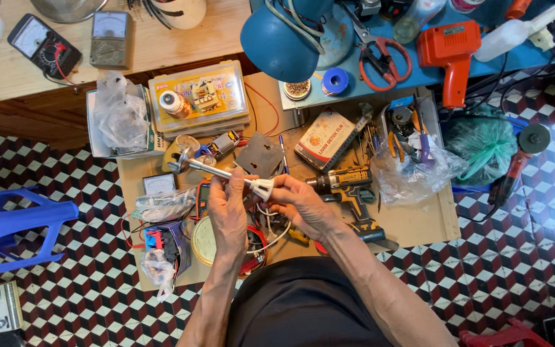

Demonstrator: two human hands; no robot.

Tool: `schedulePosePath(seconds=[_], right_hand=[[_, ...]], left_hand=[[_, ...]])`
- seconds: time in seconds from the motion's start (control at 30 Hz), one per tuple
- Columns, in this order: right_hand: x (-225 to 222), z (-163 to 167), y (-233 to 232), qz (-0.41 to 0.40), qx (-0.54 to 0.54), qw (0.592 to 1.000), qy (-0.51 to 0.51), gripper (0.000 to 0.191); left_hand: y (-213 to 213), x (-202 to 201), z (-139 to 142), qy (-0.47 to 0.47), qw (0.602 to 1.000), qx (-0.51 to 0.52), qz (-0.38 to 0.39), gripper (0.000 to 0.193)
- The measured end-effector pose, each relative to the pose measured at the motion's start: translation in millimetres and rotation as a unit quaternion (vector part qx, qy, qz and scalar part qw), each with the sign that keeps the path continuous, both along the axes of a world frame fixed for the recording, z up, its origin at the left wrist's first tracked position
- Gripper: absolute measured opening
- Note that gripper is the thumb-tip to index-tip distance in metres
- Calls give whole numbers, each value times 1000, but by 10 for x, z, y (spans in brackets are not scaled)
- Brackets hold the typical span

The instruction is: The person assembles a socket wrench with a socket, then uses a rotary tool to grind a small metal piece. They measure the piece with a ruler and mark it with a pen.

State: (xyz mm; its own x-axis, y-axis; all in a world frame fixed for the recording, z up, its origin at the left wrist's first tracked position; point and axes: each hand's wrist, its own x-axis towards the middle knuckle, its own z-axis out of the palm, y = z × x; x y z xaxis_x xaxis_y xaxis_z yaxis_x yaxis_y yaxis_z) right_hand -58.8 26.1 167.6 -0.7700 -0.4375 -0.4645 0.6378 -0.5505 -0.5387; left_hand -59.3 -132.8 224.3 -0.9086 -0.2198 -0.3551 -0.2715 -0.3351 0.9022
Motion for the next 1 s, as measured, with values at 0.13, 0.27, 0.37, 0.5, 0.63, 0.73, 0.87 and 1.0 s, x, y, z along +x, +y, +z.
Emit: schedulePosePath(seconds=[0.13, 0.27, 0.37, 0.5, 0.63, 0.73, 0.87, 1.0], right_hand=[[101, -93, -63, 25, 12, 1000, 2, 19], [125, -121, -46, 45, 81, 996, -10, 18], [135, -109, -20, 46, 126, 991, 3, 20], [193, -55, -18, 25, 176, 984, 13, 21], [278, 17, -9, 39, 279, 959, -7, 25], [329, 37, -53, 26, 284, 958, 17, 29], [412, 19, -114, 15, 290, 957, 1, 32], [502, -4, -156, -14, 287, 957, -28, 35]], left_hand=[[-27, 153, -99, -37, 999, -27, 12, 31], [-20, 256, -188, -33, 999, -25, 0, 32], [21, 294, -252, -3, 1000, 16, -14, 38], [56, 323, -313, -4, 997, 72, -9, 43], [37, 366, -345, -33, 992, 125, 0, 43], [-9, 367, -373, -43, 991, 129, -8, 40], [-79, 360, -435, -78, 989, 126, -10, 34], [-117, 369, -509, -82, 980, 182, -18, 30]])
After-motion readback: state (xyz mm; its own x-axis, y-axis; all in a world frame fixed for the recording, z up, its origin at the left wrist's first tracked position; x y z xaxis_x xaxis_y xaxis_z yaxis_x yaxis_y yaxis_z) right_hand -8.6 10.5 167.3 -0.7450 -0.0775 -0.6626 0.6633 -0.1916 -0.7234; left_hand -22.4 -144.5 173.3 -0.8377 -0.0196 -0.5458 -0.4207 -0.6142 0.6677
